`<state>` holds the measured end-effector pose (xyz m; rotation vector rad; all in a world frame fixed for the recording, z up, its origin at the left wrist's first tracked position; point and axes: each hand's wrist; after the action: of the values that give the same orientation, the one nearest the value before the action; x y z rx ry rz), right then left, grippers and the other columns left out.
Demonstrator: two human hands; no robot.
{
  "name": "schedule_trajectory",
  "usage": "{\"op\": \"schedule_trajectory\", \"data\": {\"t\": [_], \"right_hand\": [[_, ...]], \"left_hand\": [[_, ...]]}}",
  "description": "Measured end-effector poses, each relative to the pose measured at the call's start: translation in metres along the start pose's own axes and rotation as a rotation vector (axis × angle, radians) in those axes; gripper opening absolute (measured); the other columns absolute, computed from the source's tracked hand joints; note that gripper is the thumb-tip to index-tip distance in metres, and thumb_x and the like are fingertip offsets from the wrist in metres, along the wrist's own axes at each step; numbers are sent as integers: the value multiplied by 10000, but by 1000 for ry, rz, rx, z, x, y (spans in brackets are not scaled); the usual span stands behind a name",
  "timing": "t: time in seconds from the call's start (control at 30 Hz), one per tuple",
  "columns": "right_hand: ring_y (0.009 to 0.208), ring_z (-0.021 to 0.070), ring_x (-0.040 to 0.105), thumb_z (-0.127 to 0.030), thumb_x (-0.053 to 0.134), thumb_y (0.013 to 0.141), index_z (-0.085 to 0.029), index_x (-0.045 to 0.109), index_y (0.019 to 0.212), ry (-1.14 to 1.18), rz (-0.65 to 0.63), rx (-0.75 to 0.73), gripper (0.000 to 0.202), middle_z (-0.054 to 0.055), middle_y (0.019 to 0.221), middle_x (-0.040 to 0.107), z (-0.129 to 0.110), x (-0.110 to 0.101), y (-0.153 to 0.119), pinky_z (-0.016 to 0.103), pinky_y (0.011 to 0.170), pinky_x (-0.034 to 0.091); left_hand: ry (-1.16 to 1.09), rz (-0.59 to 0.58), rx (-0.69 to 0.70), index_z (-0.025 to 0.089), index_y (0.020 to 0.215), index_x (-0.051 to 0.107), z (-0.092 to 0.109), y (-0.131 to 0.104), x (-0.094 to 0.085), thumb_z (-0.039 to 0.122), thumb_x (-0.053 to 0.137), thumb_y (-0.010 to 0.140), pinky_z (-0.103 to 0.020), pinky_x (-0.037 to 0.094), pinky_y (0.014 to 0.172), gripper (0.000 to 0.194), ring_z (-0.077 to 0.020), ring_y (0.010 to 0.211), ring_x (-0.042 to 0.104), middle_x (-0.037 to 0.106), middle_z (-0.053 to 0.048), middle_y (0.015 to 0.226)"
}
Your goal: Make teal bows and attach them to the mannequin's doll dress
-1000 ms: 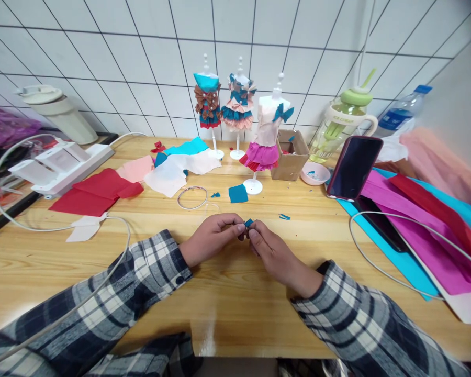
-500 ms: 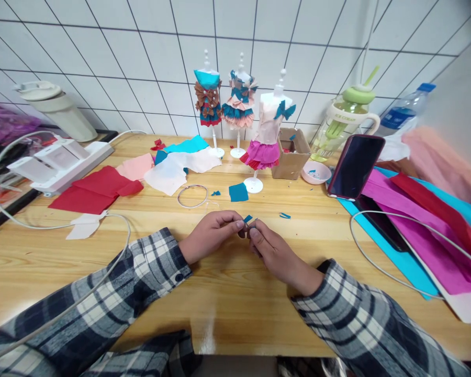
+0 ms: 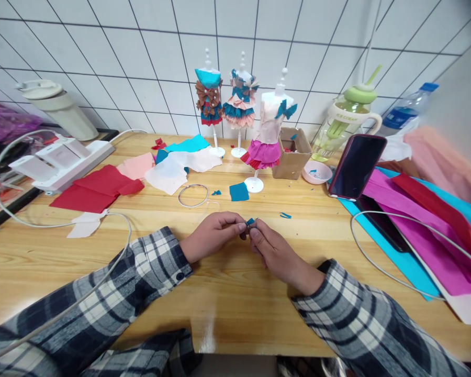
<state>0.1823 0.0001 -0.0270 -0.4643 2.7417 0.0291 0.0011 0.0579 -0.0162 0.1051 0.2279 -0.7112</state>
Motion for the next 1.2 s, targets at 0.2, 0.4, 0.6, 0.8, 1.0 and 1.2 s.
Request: {"op": "schedule_trajectory", "data": {"t": [0.2,0.4,0.6,0.8,1.0,1.2], "right_hand": [[544,101,414,-418,327,962,-224,457,875,62,28,43,250,-48,670,444,3,0,2,229,510,357],[522,102,403,-425,327,959,-227,446,848,51,43,81,256,-61,620,416,2,1,2,229,504,340],[592,122,463,-423,299,967,-228,405,782,-88,123,41,289,-48,633,459,4,-11,6,243,572,365],[849,201,591,-396,424,929,-237,582,1008,-624,241,72,238,40,915,661,15,-51,16,294,711,398],[979,230,582,-330,545,870,-225,616,1161,-777,244,-21,317,77,1066,664,22,-54,18,335,826,422],[865,211,587,-289,552,857,-208,688,1032,-729,419,-115,236,62,927,686,23,-77,16,345,790,432]], "left_hand": [[37,-1,-24,130,776,639,-1,2,1,333,520,888,-221,448,737,260,-118,736,574,642,-9,753],[109,10,-47,136,780,633,-1,2,1,372,507,887,-216,437,689,288,-120,709,557,629,-7,739],[159,50,-74,137,889,670,-1,3,-1,412,512,876,-225,439,685,317,-129,713,560,629,-9,750],[-7,57,-114,154,1141,639,-4,3,-4,384,578,832,-273,468,786,390,-157,828,599,672,-43,908],[-67,58,-131,130,1155,622,-10,3,-1,281,608,804,-290,485,796,382,-153,829,623,671,-49,889],[13,57,-108,148,1145,626,-11,3,-1,263,580,812,-299,490,813,355,-155,843,632,690,-57,964]]}}
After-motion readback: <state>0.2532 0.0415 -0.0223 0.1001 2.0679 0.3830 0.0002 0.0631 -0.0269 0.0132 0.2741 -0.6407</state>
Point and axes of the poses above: each hand's wrist, its own y-axis towards the middle knuckle, its own x-axis out of the palm, z = x × y
